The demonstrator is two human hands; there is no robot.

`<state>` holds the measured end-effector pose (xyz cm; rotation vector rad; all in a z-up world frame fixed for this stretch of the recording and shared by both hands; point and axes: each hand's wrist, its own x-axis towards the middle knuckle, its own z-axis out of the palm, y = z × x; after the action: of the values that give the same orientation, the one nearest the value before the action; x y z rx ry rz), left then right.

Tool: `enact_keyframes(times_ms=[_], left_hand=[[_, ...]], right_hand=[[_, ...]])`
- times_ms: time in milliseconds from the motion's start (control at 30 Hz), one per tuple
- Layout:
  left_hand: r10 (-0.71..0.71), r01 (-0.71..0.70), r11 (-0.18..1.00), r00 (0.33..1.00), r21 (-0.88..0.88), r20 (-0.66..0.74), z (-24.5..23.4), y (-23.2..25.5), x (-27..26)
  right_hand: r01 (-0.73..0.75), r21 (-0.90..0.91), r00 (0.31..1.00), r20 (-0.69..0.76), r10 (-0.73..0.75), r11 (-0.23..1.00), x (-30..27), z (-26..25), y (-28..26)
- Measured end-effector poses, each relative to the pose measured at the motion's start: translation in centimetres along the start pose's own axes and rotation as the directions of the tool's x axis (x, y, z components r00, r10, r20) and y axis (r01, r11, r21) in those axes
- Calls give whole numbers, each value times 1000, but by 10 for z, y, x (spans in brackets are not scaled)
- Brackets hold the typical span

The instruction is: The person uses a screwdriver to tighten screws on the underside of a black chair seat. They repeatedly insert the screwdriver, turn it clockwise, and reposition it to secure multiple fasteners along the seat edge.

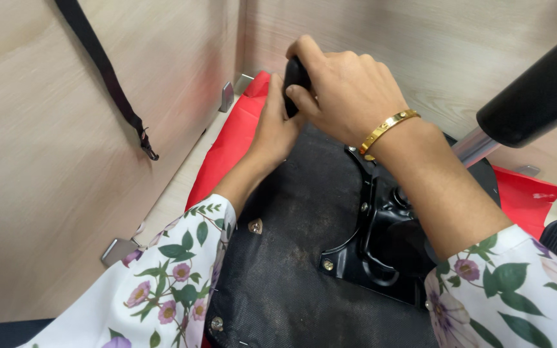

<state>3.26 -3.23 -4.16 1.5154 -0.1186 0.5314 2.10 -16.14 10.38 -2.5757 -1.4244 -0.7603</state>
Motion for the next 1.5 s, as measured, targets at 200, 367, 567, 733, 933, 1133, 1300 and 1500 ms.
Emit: enact_keyframes(times_ms=[200,367,567,733,933,1133,1300,1500], left_hand=[[40,-28,945,999,326,-28,-2,14,-5],[312,-219,774,948,595,-57,5,29,-12],[122,-64,834,990,548,-69,6,40,-18],[146,-118,878,989,464,-26,11,24,-33],[100,-102,923,995,372,23,11,6,-30],[27,-40,946,999,323,43,8,-5,-26],[-129,209,735,977,645,-171,-3,-14,-67],[-43,149,614,987,775,-156,-5,-19,-96]], right_hand=[[-143,-39,990,14,143,989,7,3,4],[-309,-130,949,31,315,942,9,4,5],[-156,64,983,-88,162,986,-6,4,-4],[-137,120,989,-43,143,983,-13,9,-16],[-205,203,979,57,197,958,-16,9,-18],[-150,235,980,165,113,960,-14,11,4],[-330,179,937,178,299,927,-21,11,18],[-624,243,779,280,562,743,-53,5,19]])
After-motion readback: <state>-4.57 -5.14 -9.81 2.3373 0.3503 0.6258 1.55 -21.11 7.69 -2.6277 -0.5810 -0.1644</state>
